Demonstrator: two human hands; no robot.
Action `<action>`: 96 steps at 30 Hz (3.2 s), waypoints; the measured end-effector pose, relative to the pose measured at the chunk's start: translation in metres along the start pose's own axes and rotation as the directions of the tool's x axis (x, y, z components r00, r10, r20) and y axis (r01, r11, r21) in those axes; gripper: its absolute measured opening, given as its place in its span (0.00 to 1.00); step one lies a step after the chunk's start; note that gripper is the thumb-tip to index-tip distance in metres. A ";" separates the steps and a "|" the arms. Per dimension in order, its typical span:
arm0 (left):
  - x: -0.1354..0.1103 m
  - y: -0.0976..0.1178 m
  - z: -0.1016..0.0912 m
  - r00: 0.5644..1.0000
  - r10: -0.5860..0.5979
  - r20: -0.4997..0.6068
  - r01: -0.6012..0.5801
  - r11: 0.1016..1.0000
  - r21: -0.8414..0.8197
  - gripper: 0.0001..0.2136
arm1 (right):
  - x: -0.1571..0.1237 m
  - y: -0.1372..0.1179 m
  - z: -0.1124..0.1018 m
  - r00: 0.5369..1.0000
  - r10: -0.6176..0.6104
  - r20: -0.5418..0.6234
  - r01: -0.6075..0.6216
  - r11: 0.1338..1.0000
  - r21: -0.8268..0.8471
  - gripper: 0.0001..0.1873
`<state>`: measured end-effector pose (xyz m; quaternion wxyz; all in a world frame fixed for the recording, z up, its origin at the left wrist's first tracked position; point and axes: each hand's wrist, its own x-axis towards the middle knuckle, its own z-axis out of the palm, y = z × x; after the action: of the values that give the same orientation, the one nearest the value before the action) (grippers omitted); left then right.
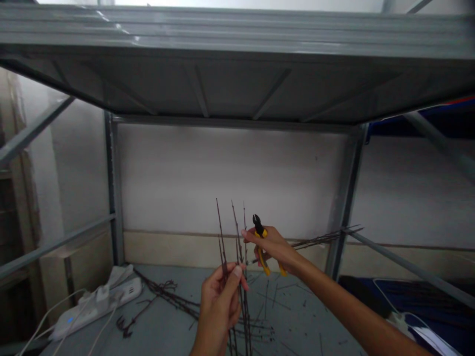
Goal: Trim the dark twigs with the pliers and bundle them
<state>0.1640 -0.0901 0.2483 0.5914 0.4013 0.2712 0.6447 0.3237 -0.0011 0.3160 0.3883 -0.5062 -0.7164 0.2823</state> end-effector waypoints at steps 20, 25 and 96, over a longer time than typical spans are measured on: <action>0.033 -0.042 -0.008 0.961 0.275 0.036 -0.276 0.936 0.220 0.17 | -0.036 -0.012 0.006 0.999 -0.047 0.027 0.032 0.916 0.400 0.21; 0.028 -0.040 -0.008 0.961 0.277 -0.016 -0.266 0.937 0.227 0.20 | -0.042 -0.009 0.006 0.997 -0.056 0.057 0.028 0.911 0.412 0.20; 0.021 -0.070 0.013 0.970 0.243 -0.022 -0.236 0.957 0.171 0.24 | -0.011 -0.098 -0.096 0.951 -0.288 0.116 0.164 0.151 -0.975 0.11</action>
<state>0.2137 -0.0606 0.2014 0.4673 0.4657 0.2863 0.6949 0.3570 -0.0420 0.4431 0.0501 -0.5363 -0.7782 -0.3231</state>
